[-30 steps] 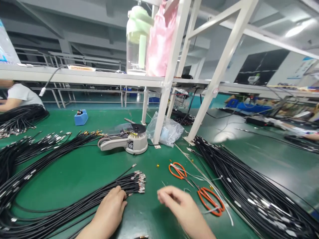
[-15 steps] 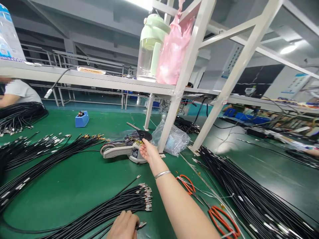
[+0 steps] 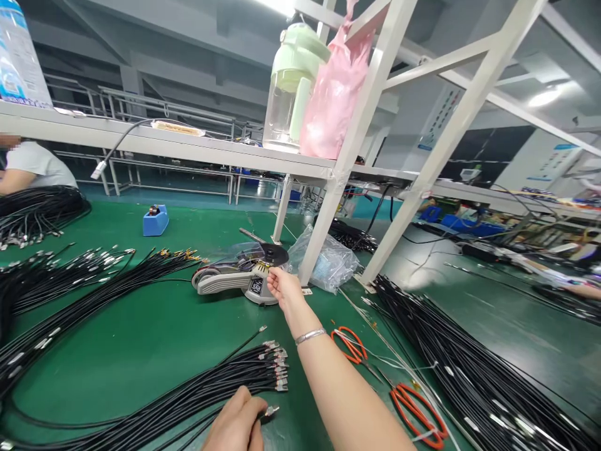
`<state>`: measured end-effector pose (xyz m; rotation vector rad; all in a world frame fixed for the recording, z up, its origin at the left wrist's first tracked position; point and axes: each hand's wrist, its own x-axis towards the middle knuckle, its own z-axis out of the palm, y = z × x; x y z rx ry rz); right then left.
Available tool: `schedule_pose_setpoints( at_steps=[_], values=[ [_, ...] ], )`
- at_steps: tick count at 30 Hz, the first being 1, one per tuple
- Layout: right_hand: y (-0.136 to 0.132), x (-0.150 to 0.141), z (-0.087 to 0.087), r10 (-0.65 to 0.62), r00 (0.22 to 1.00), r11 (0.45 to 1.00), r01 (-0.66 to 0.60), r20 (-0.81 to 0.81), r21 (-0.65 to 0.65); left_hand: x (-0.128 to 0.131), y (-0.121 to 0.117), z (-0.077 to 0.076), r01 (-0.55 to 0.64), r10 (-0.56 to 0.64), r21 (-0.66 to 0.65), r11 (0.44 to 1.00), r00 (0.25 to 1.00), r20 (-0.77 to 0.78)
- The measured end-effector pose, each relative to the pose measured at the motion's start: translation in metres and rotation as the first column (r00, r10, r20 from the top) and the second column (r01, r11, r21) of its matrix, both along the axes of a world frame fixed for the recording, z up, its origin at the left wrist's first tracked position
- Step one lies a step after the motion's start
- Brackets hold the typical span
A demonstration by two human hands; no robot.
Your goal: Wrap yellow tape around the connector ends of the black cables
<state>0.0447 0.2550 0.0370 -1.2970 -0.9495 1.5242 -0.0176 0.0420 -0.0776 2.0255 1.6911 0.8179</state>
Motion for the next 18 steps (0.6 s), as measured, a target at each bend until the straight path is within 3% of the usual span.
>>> schedule_pose_setpoints(
  at_steps=[2,4,7,13,15,18],
  values=[
    [-0.004,0.002,0.007,0.009,1.000,1.000,-0.009,0.011,0.015,-0.001,-0.003,0.013,0.041,-0.041,-0.003,0.999,0.993,0.108],
    [-0.015,0.012,0.011,0.028,0.999,0.999,-0.029,0.020,0.038,-0.001,-0.006,0.026,0.010,-0.009,-0.003,1.000,0.979,0.205],
    [-0.055,0.042,0.006,0.079,0.996,0.992,-0.081,0.032,0.095,0.001,-0.009,0.037,-0.072,0.072,-0.013,0.997,0.950,0.303],
    [-0.184,0.107,-0.039,0.153,0.981,0.974,-0.169,0.116,0.149,0.003,-0.015,0.035,-0.141,0.116,0.066,0.988,0.948,0.295],
    [-0.210,0.109,-0.054,0.188,0.971,0.967,-0.209,0.147,0.144,0.003,-0.017,0.035,-0.131,0.090,0.144,0.981,0.961,0.262],
    [-0.224,0.099,-0.064,0.200,0.971,0.967,-0.217,0.128,0.133,0.005,-0.019,0.039,-0.104,0.057,0.246,0.964,0.980,0.191]
  ],
)
